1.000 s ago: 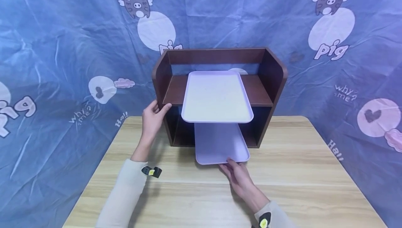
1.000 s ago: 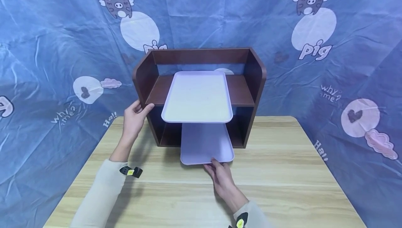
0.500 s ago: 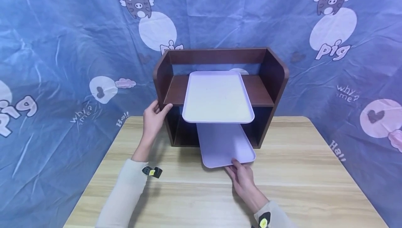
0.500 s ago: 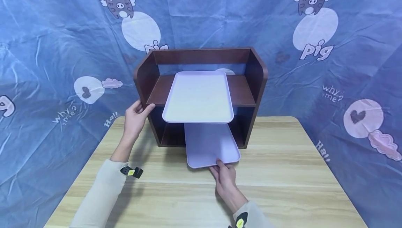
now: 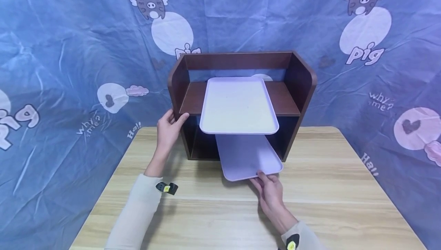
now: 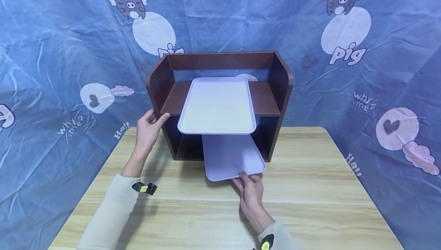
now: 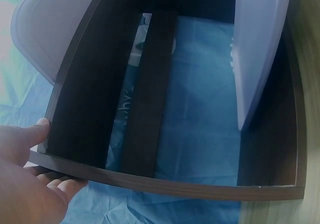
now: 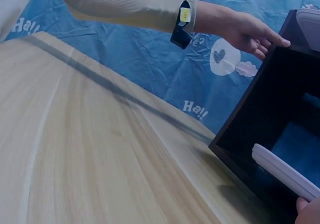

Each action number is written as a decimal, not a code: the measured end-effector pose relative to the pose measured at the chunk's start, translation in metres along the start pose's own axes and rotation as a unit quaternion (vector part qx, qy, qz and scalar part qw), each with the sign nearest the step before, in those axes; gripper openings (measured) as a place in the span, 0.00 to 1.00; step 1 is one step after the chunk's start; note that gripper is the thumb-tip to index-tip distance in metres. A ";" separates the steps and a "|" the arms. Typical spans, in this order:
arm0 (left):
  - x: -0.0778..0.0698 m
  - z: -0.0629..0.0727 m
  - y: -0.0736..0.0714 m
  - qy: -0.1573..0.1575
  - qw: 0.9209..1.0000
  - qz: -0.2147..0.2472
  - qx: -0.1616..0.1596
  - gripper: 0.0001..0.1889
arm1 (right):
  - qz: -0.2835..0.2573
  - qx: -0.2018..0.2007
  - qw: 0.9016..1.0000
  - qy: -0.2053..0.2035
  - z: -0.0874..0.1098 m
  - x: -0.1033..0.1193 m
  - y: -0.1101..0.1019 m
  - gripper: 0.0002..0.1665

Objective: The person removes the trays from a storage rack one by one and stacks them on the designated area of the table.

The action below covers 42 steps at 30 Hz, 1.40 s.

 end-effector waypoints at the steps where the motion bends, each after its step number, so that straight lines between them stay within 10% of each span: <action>1: 0.000 0.000 0.000 0.000 1.000 0.000 0.000 0.26 | 0.002 -0.001 1.000 -0.001 0.000 0.002 -0.001 0.12; 15: -0.001 -0.001 -0.001 -0.009 1.000 -0.003 0.006 0.26 | 0.071 0.001 0.995 -0.067 0.002 0.026 -0.014 0.21; 42: 0.003 0.000 -0.001 -0.016 1.000 0.006 0.007 0.29 | 0.107 -0.027 0.992 -0.053 -0.010 0.070 -0.038 0.01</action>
Point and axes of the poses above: each hand's wrist, its own z-axis away from the middle knuckle, its own y-axis out of the palm, x = y × z, the point moved 8 cm from there along -z, towards the middle knuckle
